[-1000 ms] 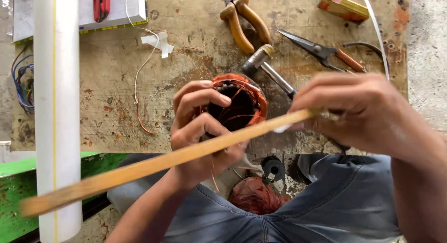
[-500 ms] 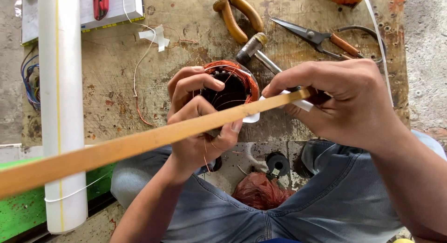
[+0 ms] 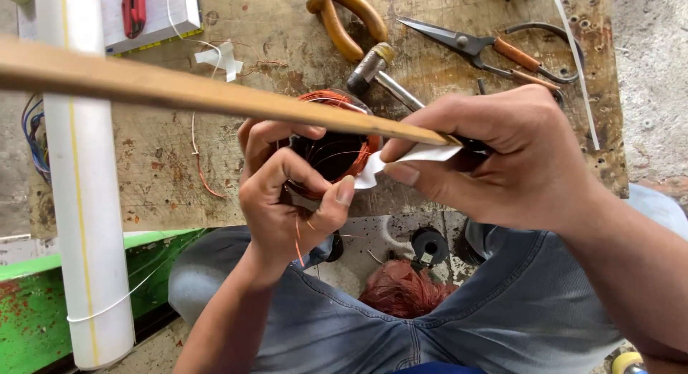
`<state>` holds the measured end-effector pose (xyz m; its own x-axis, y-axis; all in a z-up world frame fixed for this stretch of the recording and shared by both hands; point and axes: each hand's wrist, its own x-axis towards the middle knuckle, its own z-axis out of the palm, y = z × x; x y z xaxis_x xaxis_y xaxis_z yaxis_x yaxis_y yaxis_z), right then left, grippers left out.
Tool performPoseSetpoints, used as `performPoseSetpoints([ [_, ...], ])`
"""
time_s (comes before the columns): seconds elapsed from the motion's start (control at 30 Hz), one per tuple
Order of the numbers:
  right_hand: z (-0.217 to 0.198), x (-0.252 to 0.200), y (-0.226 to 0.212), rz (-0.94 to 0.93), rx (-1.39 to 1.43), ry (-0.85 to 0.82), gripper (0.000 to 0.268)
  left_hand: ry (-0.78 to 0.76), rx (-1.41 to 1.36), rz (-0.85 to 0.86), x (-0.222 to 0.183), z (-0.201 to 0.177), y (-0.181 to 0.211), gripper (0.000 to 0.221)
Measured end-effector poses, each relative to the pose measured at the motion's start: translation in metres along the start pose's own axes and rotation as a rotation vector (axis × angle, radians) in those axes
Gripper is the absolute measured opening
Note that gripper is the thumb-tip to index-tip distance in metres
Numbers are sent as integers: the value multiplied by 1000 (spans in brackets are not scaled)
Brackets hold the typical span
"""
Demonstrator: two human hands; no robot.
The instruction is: Securing the copper windings of an electric motor stator by cutting and inserting plastic insulation strips into the slots.
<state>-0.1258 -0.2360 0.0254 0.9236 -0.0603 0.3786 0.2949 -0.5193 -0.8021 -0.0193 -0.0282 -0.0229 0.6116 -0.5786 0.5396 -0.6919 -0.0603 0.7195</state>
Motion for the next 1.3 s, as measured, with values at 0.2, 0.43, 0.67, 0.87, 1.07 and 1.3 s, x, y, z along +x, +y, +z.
performPoseSetpoints([
  [0.2,2,3,1,-48,99,-8,15,2,29,-97,-2,2,-1,27],
  [0.43,8,5,3,-9,147,44,12,3,-6,27,3,5,0,26],
  [0.67,9,4,2,-6,142,49,12,12,0,20,2,6,0,29],
  [0.87,13,5,14,-63,50,75,15,11,5,18,1,6,-2,27],
  [1.07,8,10,11,119,3,94,11,23,10,14,0,6,-4,26],
  [1.3,10,9,15,144,-54,107,10,46,-3,24,1,7,-1,25],
])
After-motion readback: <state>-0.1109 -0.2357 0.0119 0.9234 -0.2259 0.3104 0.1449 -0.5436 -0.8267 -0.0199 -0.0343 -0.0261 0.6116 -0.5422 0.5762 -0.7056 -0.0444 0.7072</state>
